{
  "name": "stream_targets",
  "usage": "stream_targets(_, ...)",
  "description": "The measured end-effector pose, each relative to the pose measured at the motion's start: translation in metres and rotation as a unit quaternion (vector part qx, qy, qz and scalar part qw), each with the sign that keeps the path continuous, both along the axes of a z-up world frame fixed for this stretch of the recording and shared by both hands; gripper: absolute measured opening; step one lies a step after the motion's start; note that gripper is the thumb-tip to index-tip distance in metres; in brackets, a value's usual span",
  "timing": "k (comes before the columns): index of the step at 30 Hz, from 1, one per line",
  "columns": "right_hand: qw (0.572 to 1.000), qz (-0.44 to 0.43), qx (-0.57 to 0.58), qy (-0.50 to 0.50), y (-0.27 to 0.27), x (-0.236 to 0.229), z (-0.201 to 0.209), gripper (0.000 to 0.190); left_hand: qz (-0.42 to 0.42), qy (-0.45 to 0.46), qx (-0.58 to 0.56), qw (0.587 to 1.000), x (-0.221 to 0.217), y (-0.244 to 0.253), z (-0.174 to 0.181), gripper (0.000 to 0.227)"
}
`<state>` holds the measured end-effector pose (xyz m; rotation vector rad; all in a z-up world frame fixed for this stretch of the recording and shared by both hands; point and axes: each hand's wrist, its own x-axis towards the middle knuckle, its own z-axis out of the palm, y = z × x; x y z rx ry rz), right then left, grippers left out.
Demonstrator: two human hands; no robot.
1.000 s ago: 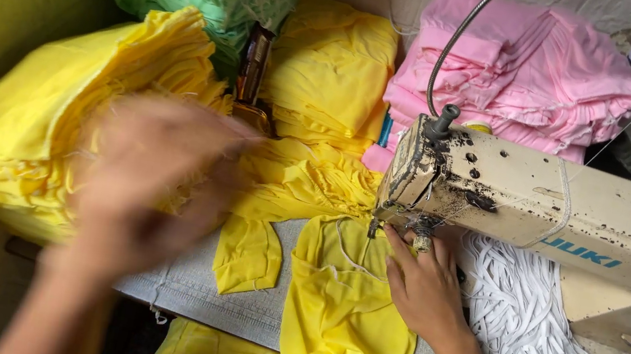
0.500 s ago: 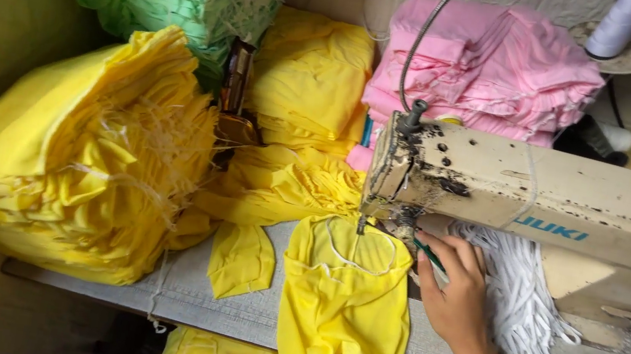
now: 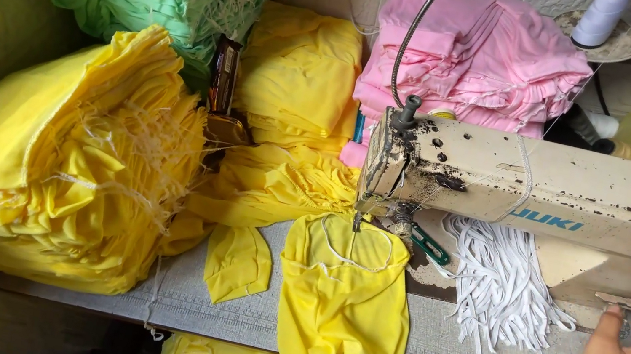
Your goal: Manually threading a white elastic band through a pre-sewn channel in yellow fabric components at a sewing workstation.
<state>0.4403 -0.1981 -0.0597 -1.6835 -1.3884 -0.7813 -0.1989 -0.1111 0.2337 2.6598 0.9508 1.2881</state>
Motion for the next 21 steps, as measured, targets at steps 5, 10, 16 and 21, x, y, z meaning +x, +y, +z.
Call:
stream_targets(5, 0.998, 0.021, -0.05, -0.03, -0.003, 0.012, -0.023, 0.04, -0.014, 0.019, -0.016, 1.0, 0.062, 0.005, -0.052, 0.034)
stream_targets(10, 0.997, 0.054, -0.049, -0.019, -0.003, -0.012, -0.012, 0.053, -0.038, 0.047, -0.036, 0.998, 0.138, 0.023, -0.116, 0.035)
stream_targets(16, 0.997, 0.036, -0.064, 0.026, -0.005, -0.014, -0.012, 0.059, -0.01, 0.186, -0.332, 0.925, 0.237, 0.045, -0.219, 0.08)
stream_targets(21, 0.997, 0.035, -0.067, 0.031, -0.006, -0.022, -0.008, 0.061, 0.075, 0.228, -0.281, 0.929, 0.263, 0.049, -0.272, 0.094)
